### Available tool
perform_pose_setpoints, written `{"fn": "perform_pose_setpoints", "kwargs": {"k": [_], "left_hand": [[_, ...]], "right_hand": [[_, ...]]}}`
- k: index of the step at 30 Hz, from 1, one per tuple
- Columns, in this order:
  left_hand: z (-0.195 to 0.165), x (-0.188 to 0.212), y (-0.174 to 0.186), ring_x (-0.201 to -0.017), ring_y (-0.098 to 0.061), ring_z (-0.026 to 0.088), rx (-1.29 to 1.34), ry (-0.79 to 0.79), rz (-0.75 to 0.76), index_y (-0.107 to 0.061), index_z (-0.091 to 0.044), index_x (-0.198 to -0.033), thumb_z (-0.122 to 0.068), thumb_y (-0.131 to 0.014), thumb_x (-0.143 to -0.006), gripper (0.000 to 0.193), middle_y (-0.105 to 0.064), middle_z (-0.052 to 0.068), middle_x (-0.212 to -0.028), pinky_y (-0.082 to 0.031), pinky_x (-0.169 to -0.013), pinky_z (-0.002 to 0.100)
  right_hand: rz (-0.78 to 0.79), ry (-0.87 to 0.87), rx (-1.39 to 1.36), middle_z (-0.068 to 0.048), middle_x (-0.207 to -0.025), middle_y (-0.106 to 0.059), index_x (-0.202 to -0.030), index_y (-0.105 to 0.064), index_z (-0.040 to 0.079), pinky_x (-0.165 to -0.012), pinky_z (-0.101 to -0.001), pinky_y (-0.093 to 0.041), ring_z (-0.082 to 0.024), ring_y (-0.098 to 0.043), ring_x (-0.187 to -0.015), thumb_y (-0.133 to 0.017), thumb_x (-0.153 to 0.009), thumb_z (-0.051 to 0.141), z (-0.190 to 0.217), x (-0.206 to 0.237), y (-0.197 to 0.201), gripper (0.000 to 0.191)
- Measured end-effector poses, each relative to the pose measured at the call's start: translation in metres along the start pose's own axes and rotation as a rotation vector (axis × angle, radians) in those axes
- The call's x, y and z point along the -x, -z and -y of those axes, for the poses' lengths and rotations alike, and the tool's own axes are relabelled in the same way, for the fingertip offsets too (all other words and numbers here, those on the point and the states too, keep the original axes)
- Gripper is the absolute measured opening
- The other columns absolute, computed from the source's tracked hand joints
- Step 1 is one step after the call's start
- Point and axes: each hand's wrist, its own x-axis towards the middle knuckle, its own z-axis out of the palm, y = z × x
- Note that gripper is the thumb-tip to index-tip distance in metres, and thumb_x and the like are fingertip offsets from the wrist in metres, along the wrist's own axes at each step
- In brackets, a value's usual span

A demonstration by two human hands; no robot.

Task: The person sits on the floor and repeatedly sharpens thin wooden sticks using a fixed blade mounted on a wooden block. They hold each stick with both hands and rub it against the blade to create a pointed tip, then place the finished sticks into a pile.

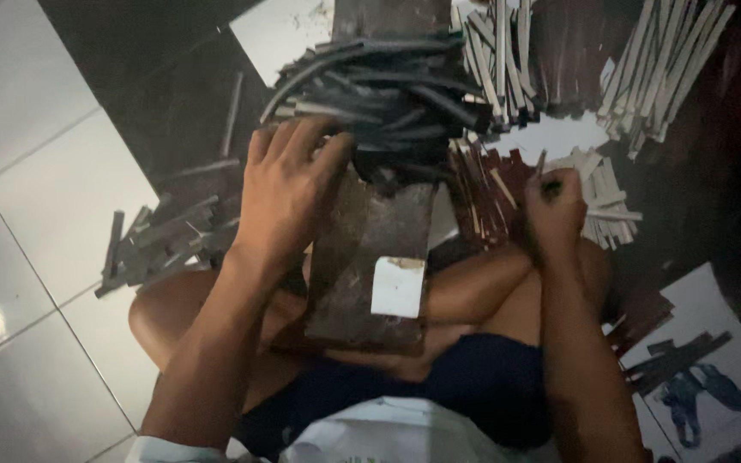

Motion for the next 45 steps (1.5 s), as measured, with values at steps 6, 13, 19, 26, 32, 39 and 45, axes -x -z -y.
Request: {"fn": "perform_pose_setpoints", "kwargs": {"k": [6,13,19,26,32,39,45], "left_hand": [[-0.025,0.071,0.040,-0.103,-0.072,0.030,0.762,0.163,0.192,-0.071,-0.006,-0.116,-0.010,-0.070,-0.095,0.022,-0.073,0.012,-0.110,-0.057,-0.090,0.040],[-0.037,0.152,0.021,-0.089,-0.072,0.035,0.665,0.480,0.101,-0.071,-0.001,-0.108,-0.011,-0.075,-0.092,0.019,-0.071,0.017,-0.099,-0.057,-0.077,0.041],[-0.038,0.189,0.001,-0.090,-0.070,0.036,0.535,0.479,-0.169,-0.068,-0.001,-0.108,-0.008,-0.079,-0.089,0.022,-0.066,0.019,-0.104,-0.057,-0.078,0.041],[-0.026,0.207,-0.012,-0.075,-0.064,0.024,0.812,0.711,-0.239,-0.065,0.000,-0.117,-0.015,-0.080,-0.087,0.036,-0.065,0.013,-0.093,-0.054,-0.068,0.034],[-0.004,0.229,-0.022,-0.080,-0.065,0.010,1.150,0.878,-0.120,-0.070,-0.005,-0.120,-0.016,-0.066,-0.102,0.022,-0.070,0.004,-0.096,-0.055,-0.072,0.026],[0.002,0.234,-0.023,-0.082,-0.064,0.010,1.273,0.881,-0.102,-0.072,-0.002,-0.119,-0.015,-0.066,-0.101,0.023,-0.069,0.004,-0.089,-0.054,-0.073,0.026],[0.004,0.230,-0.017,-0.076,-0.067,0.009,1.146,0.883,-0.057,-0.072,-0.003,-0.118,-0.017,-0.069,-0.098,0.024,-0.071,0.003,-0.085,-0.055,-0.068,0.025]], "right_hand": [[0.043,0.089,-0.160,-0.008,-0.104,-0.055,-0.116,-0.053,0.003,-0.084,-0.0377,-0.049,-0.020,-0.055,-0.092,-0.069,-0.112,0.011,0.037,0.054,0.049,0.018],[0.222,-0.013,-0.314,-0.004,-0.106,-0.057,-0.125,-0.054,0.002,-0.079,-0.0272,-0.049,-0.013,-0.055,-0.090,-0.062,-0.107,0.007,0.130,0.106,0.066,0.020],[0.658,0.021,-0.300,-0.005,-0.100,-0.067,-0.117,-0.062,0.003,-0.071,-0.0247,-0.059,-0.011,-0.068,-0.085,-0.064,-0.103,0.013,0.204,0.146,0.049,0.017],[0.908,-0.118,-0.092,-0.008,-0.085,-0.068,-0.113,-0.069,0.001,-0.050,-0.0259,-0.051,-0.010,-0.061,-0.064,-0.066,-0.100,0.017,0.275,0.161,-0.001,0.021],[0.925,0.219,-0.051,-0.005,-0.095,-0.074,-0.109,-0.070,0.001,-0.061,-0.0228,-0.055,-0.006,-0.067,-0.080,-0.068,-0.100,0.017,0.295,0.153,-0.028,0.018],[1.023,-0.004,0.022,-0.005,-0.087,-0.075,-0.105,-0.072,0.003,-0.054,-0.0254,-0.054,-0.007,-0.066,-0.071,-0.069,-0.096,0.017,0.292,0.148,-0.043,0.017],[1.015,0.160,0.031,-0.006,-0.090,-0.076,-0.105,-0.073,0.002,-0.056,-0.0235,-0.054,-0.006,-0.067,-0.074,-0.071,-0.096,0.016,0.294,0.144,-0.048,0.017]]}}
